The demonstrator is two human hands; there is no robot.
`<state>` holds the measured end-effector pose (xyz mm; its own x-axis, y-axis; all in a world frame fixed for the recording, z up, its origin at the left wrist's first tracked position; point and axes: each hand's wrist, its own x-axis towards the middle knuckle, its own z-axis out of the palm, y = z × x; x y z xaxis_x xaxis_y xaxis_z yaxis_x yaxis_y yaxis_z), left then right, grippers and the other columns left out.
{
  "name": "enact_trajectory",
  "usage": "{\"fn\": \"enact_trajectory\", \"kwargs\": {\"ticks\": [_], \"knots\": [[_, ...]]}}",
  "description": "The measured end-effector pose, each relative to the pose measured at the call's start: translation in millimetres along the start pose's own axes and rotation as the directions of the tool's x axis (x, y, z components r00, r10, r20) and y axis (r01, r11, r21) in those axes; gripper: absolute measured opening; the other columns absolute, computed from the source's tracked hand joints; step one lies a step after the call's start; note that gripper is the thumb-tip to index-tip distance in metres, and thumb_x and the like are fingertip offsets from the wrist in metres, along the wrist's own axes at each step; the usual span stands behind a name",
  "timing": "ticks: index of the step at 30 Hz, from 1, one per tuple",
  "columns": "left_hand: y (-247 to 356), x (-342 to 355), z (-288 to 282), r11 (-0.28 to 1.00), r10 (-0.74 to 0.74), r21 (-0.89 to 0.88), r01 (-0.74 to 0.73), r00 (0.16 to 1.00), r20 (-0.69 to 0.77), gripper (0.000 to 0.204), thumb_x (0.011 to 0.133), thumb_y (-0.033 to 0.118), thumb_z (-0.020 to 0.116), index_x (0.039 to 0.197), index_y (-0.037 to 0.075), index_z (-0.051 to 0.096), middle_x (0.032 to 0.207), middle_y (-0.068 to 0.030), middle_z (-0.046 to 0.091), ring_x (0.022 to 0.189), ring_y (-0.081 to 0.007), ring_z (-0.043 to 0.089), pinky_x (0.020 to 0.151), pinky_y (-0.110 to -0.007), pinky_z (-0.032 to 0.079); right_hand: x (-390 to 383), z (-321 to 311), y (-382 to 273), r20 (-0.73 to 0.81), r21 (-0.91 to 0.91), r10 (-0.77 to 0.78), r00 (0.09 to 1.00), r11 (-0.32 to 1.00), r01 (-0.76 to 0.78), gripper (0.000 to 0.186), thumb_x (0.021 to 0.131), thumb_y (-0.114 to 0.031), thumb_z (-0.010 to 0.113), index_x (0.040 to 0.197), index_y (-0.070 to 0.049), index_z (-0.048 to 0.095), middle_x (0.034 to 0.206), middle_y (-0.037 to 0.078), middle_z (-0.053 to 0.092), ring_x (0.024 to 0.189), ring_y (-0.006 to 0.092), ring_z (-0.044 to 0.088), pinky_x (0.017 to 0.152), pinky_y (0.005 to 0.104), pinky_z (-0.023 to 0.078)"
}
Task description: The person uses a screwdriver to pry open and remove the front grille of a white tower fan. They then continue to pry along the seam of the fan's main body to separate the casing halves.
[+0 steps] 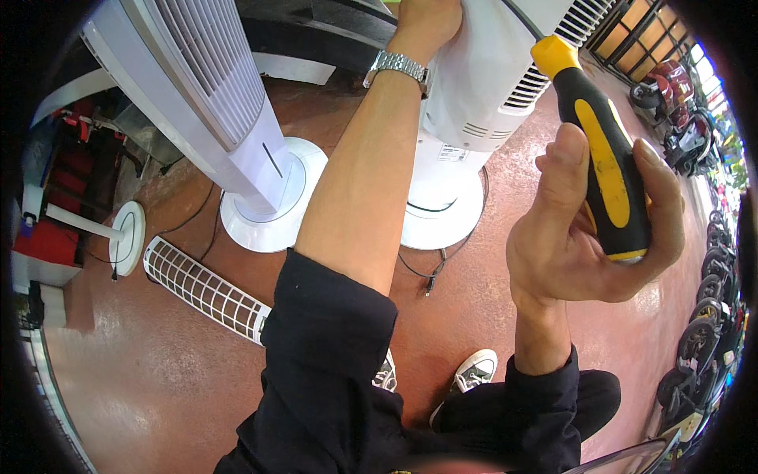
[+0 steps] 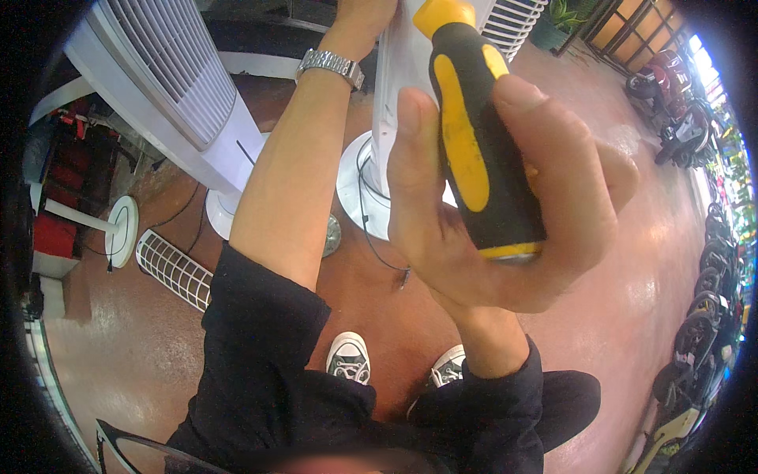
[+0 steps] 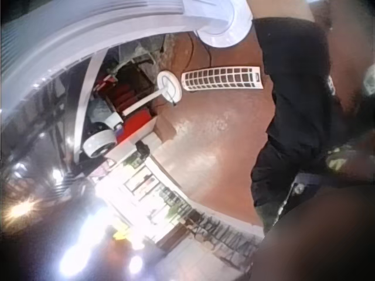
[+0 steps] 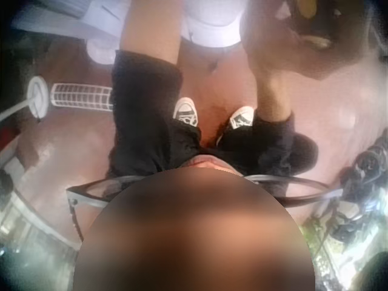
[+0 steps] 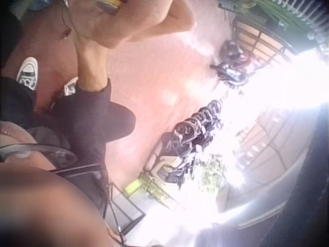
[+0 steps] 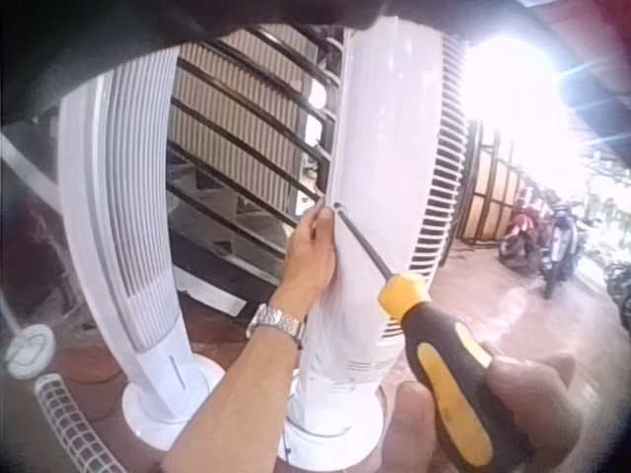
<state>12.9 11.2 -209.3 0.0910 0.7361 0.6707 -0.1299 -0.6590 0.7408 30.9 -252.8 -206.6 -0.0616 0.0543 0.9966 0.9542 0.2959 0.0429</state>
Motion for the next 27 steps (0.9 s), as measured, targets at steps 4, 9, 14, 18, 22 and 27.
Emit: {"fn": "enact_trajectory", "kwargs": {"ticks": [4, 9, 14, 18, 22, 27], "knots": [[2, 0, -1, 0.999, -0.009, -0.049, 0.010, 1.000, 0.023, 0.055, 0.105, 0.045, 0.044, 0.140, 0.003, 0.055, 0.126, -0.0243, 0.066, 0.120, -0.0337, 0.062, 0.102, -0.038, 0.046, 2, 4, -4, -0.002, -0.026, -0.004, 1.000, 1.000, 0.004, 0.050, 0.086, -0.011, 0.081, 0.125, -0.001, 0.050, 0.099, 0.019, 0.067, 0.070, 0.0216, 0.074, 0.058, 0.0225, 0.063], [-10, 5, 2, 0.996, 0.077, -0.049, -0.078, 0.997, -0.013, 0.055, 0.105, 0.044, 0.046, 0.138, 0.000, 0.056, 0.125, -0.0250, 0.066, 0.120, -0.0334, 0.063, 0.101, -0.038, 0.047, 3, 9, -9, -0.001, -0.026, 0.074, 0.997, 0.997, -0.074, 0.051, 0.085, -0.011, 0.082, 0.126, -0.001, 0.052, 0.108, 0.022, 0.069, 0.077, 0.0255, 0.076, 0.060, 0.0266, 0.065], [-3, 1, 4, 0.996, 0.060, -0.061, -0.060, 0.998, 0.003, 0.056, 0.106, 0.043, 0.046, 0.138, -0.001, 0.055, 0.126, -0.0260, 0.066, 0.122, -0.0339, 0.062, 0.102, -0.038, 0.047, 6, 18, -6, -0.032, 0.040, 0.085, 0.996, 0.996, -0.084, 0.051, 0.084, -0.009, 0.083, 0.125, -0.001, 0.054, 0.108, 0.020, 0.070, 0.082, 0.0265, 0.076, 0.067, 0.0276, 0.065], [2, -1, 0, 0.994, 0.049, -0.094, -0.047, 0.999, 0.015, 0.057, 0.106, 0.043, 0.045, 0.139, -0.002, 0.054, 0.127, -0.0268, 0.065, 0.122, -0.0344, 0.062, 0.103, -0.038, 0.046, 11, 32, -8, -0.104, 0.106, 0.129, 0.986, 0.987, -0.118, 0.047, 0.084, -0.007, 0.082, 0.123, 0.000, 0.057, 0.108, 0.019, 0.070, 0.088, 0.0270, 0.076, 0.071, 0.0274, 0.065], [3, -3, 0, 0.997, 0.024, -0.080, -0.023, 1.000, 0.010, 0.057, 0.106, 0.043, 0.045, 0.139, -0.002, 0.053, 0.126, -0.0268, 0.065, 0.122, -0.0345, 0.062, 0.103, -0.038, 0.046, 10, 40, -3, -0.101, 0.177, 0.204, 0.974, 0.967, -0.184, 0.043, 0.083, -0.004, 0.082, 0.119, 0.001, 0.060, 0.108, 0.018, 0.069, 0.092, 0.0256, 0.075, 0.073, 0.0274, 0.065], [4, -3, 0, 0.992, 0.070, -0.109, -0.068, 0.998, 0.007, 0.056, 0.106, 0.042, 0.045, 0.139, -0.002, 0.054, 0.124, -0.0269, 0.067, 0.120, -0.0347, 0.063, 0.101, -0.038, 0.047, 8, 55, 9, -0.131, 0.192, 0.147, 0.980, 0.974, -0.121, 0.042, 0.082, -0.002, 0.082, 0.118, 0.002, 0.060, 0.111, 0.018, 0.067, 0.094, 0.0232, 0.074, 0.075, 0.0272, 0.065]]}}
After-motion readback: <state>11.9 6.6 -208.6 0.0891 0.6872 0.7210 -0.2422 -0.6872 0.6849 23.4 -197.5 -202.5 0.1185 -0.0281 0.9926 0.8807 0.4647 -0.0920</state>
